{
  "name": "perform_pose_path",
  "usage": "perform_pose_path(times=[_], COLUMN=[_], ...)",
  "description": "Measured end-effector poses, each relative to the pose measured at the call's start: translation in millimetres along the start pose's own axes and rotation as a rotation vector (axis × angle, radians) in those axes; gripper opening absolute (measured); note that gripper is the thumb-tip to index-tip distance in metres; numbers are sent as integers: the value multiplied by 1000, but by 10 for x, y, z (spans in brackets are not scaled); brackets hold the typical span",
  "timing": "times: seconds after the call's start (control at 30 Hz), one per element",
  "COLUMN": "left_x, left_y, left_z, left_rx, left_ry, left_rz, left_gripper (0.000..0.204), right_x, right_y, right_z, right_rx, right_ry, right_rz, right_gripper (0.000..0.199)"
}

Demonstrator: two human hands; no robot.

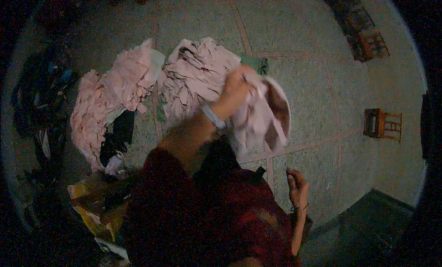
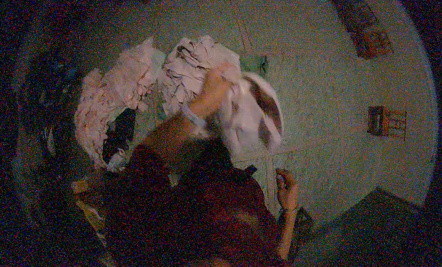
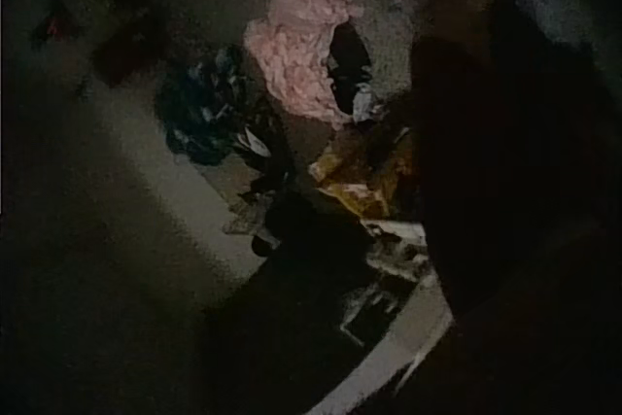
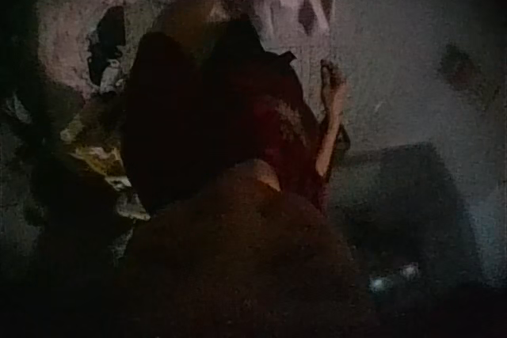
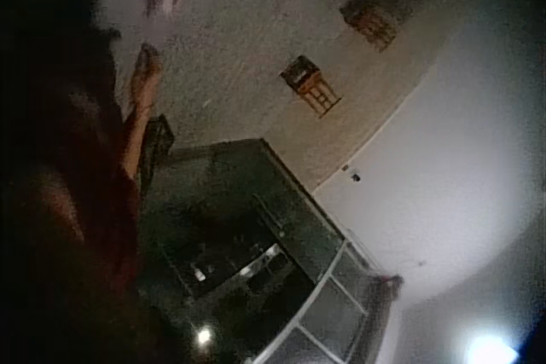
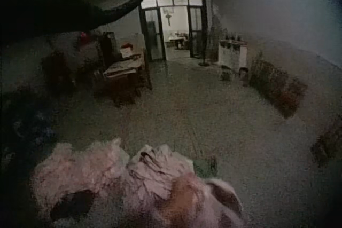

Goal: The person picks up, unfolds, and separates pink garment pieces by hand in a sewing work area.

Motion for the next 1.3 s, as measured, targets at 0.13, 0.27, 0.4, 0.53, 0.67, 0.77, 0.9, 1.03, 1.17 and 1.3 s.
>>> perform_pose_path(times=[0.13, 0.27, 0.4, 0.53, 0.67, 0.77, 0.9, 1.03, 1.17, 1.3], left_x=[-747, -1477, -2070, -2432, -2609, -2595, -2022, -1262, -537, -515], left_y=[-1064, -1704, -1661, -986, 328, 1695, 3013, 3690, 3977, 3892], left_z=[344, 880, 951, 919, 799, 490, -182, -585, -759, -643], left_rx=[127, 699, 608, 592, 273, -89, -600, -866, -794, -751], left_ry=[-192, -101, -481, -605, -686, -681, -523, -204, 456, 882], left_rz=[183, -69, 83, 38, 87, 520, 582, 656, 585, 517], left_gripper=[26, 19, 23, 25, 26, 26, 24, 23, 22, 21], right_x=[27, 42, 33, 82, 222, 227, 274, 492, 450, 583], right_y=[-61, 55, -31, -299, -584, -636, -796, -1471, -1449, -1630], right_z=[11, 254, 365, 330, 292, 320, 398, 204, -50, -19], right_rx=[67, 139, 213, 205, 334, 436, 362, 411, 355, 548], right_ry=[19, 27, 64, 74, 54, 137, 120, 151, 133, 144], right_rz=[15, 57, 14, -1, 110, -125, 46, -196, -211, -188], right_gripper=[24, 22, 25, 26, 26, 29, 29, 25, 26, 26])
Point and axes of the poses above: each hand's wrist, its own z-axis towards the middle knuckle, its own x-axis out of the palm, y = z × x, the point moved 6 cm from there along z, towards the middle knuckle, and after that the axes turned 14 degrees about y, right-handed, at the moved point
